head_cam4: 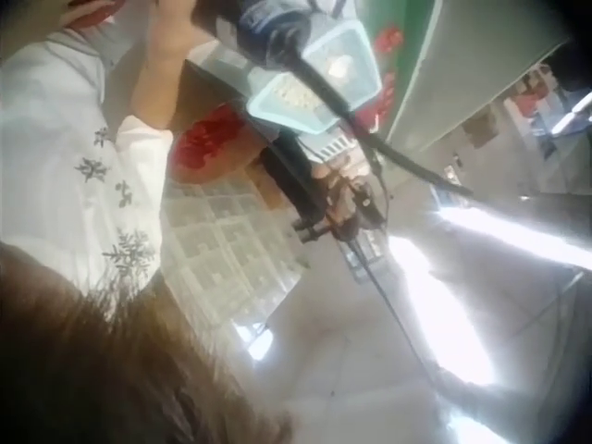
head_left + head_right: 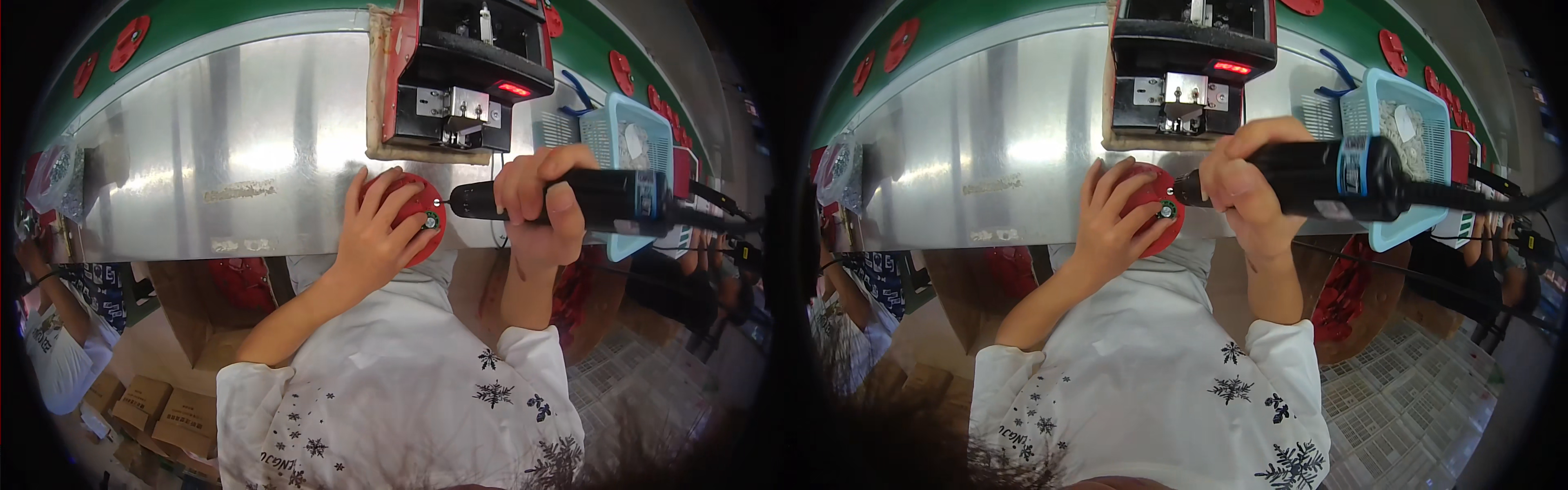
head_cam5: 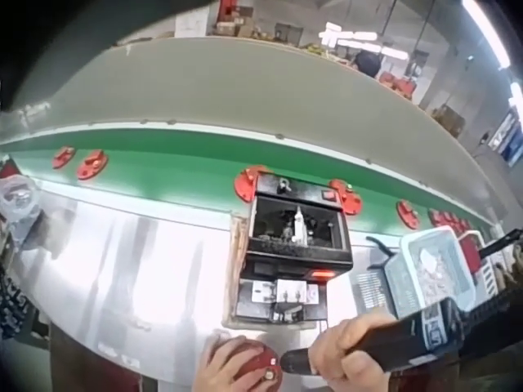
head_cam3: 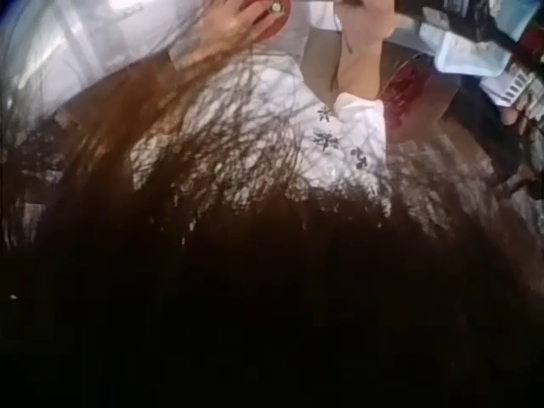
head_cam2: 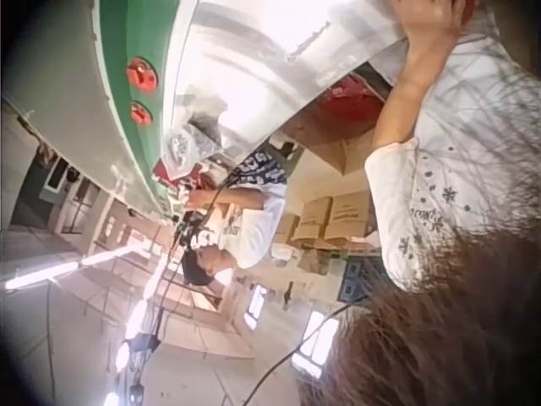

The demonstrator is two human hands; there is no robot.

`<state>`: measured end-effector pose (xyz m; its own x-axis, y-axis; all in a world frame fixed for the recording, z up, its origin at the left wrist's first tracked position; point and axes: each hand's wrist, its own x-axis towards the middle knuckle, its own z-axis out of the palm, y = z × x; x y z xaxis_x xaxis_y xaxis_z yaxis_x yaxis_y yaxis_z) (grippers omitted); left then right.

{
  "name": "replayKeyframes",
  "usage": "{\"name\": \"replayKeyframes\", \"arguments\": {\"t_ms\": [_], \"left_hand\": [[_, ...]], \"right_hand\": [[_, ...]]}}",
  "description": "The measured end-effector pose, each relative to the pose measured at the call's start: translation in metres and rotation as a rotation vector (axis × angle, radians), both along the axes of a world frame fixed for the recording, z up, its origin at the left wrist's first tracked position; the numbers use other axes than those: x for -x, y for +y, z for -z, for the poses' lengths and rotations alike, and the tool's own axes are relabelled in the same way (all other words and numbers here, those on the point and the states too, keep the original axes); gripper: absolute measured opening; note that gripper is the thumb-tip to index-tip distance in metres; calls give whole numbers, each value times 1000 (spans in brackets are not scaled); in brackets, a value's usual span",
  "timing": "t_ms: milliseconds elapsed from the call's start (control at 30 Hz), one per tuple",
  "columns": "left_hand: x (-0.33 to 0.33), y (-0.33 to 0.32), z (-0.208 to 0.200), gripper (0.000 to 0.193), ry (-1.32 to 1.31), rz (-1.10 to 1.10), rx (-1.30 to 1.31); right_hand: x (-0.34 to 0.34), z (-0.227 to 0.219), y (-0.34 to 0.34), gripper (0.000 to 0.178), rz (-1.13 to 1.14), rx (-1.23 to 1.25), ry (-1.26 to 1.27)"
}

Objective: Assembling parts onto red circular bases using an electric screwdriver on a production line.

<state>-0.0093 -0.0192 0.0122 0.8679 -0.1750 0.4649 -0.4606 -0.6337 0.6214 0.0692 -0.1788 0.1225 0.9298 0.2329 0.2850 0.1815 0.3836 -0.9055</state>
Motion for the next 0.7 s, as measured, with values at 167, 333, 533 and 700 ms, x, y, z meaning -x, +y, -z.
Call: {"name": "replayKeyframes", "arguments": {"t_ms": [167,333,533,700], "left_hand": [[1,-1,1,21,-10,11,-27],[1,-3,3,20,-16,-3,-18],[3,-5,-1,19,15,-13,-10],[8,-4,2,20,-22,5,0]], "right_hand": [[9,13,-8,17,62,-1,7],[7,20,-10,15,84,-11,30],[14,17,6,12,56,70,-2],[21,17,7,19,-48,261,-130]]}}
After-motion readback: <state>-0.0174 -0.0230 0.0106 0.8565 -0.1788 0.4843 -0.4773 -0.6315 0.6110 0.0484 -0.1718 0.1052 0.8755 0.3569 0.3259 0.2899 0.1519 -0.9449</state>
